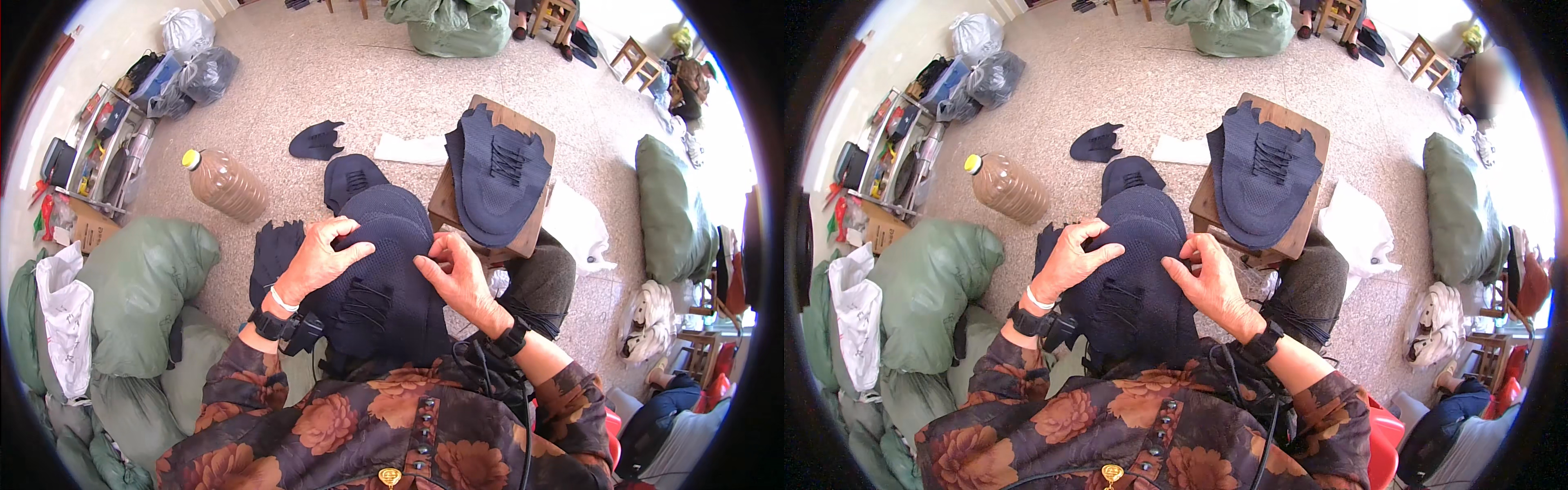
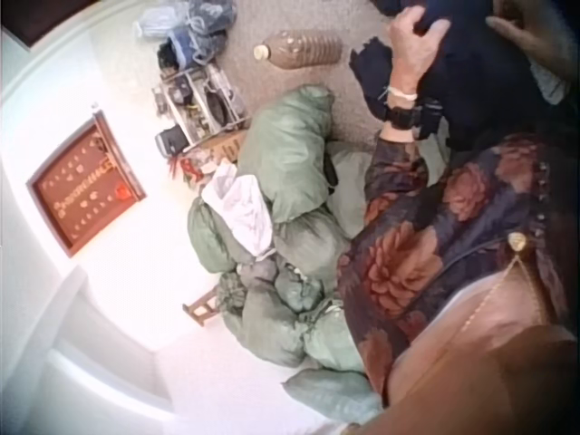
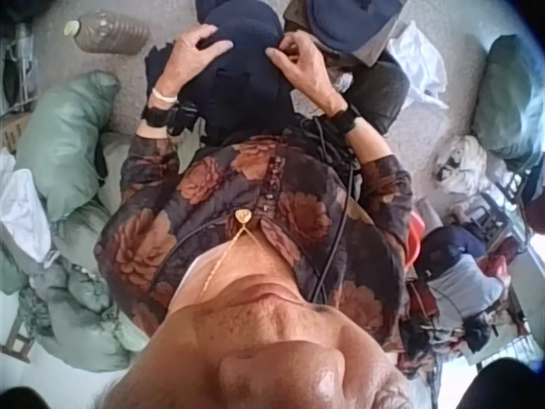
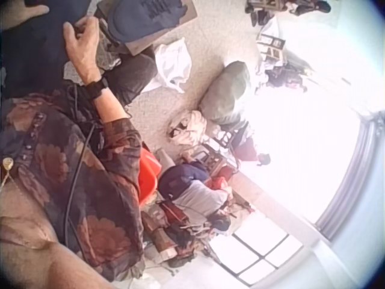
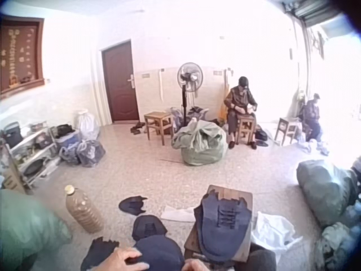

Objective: Lacing black fabric shoe upper components together by hand.

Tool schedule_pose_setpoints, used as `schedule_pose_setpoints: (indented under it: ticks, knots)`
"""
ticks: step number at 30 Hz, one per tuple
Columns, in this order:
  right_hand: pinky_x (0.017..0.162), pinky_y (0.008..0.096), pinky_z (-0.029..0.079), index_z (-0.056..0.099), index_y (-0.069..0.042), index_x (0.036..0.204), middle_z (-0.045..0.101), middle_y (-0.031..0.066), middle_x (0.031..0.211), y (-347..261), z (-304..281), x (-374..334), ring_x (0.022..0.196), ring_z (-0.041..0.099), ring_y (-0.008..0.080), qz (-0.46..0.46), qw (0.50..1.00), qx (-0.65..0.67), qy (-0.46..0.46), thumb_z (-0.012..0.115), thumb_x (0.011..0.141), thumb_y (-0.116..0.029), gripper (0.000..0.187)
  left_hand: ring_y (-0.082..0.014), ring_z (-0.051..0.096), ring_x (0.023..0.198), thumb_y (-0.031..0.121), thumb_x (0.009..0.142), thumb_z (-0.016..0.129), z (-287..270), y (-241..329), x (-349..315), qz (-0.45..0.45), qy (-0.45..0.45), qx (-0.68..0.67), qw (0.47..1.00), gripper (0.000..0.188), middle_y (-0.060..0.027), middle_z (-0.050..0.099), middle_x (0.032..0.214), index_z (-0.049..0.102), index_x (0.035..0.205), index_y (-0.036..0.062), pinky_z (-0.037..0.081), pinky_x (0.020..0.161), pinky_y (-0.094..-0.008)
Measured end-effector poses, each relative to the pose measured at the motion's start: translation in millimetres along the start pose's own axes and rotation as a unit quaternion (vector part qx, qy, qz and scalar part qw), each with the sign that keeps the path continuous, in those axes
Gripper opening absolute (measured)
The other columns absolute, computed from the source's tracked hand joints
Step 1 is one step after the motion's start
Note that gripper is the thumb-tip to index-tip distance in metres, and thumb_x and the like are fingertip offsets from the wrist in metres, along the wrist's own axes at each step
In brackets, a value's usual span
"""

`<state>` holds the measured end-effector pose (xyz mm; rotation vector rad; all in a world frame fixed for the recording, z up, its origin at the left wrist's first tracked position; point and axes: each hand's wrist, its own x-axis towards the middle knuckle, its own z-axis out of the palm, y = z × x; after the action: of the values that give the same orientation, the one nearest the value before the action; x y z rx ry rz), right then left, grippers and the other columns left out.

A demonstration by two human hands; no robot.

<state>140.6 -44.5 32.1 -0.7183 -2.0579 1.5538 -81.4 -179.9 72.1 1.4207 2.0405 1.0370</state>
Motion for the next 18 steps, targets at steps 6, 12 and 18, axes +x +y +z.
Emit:
schedule_pose_setpoints:
  ticks: [6,12,18]
  knots:
    - [0.066,0.0223,0.042,0.050,-0.004,0.106,0.050,-0.0018,0.084,1,3,-7,0.076,0.047,0.0045,0.044,0.988,0.149,0.003,0.069,0.096,-0.027,0.031,-0.0054,0.059,0.081,0.008,0.087,0.076,-16,-1,4,-0.073,0.004,-0.259,0.963,0.018,0.0005,0.069,0.089,0.071,0.100,-0.0036,0.051,0.074,-0.0230]
    - [0.064,0.0231,0.040,0.050,-0.004,0.104,0.046,-0.0035,0.079,7,7,-3,0.072,0.041,0.0044,0.068,0.989,0.127,-0.029,0.067,0.096,-0.023,0.027,-0.0058,0.059,0.082,0.008,0.088,0.075,-12,-7,25,-0.037,-0.014,-0.140,0.989,0.015,0.0018,0.069,0.088,0.070,0.098,-0.0031,0.051,0.075,-0.0232]
    - [0.063,0.0222,0.040,0.050,-0.004,0.099,0.047,-0.0030,0.079,16,10,4,0.071,0.043,0.0032,0.049,0.996,0.079,-0.016,0.066,0.094,-0.011,0.018,-0.0135,0.059,0.096,0.019,0.083,0.081,4,-3,12,-0.011,0.073,-0.079,0.994,0.048,-0.0065,0.066,0.108,0.060,0.122,0.0004,0.049,0.089,-0.0291]
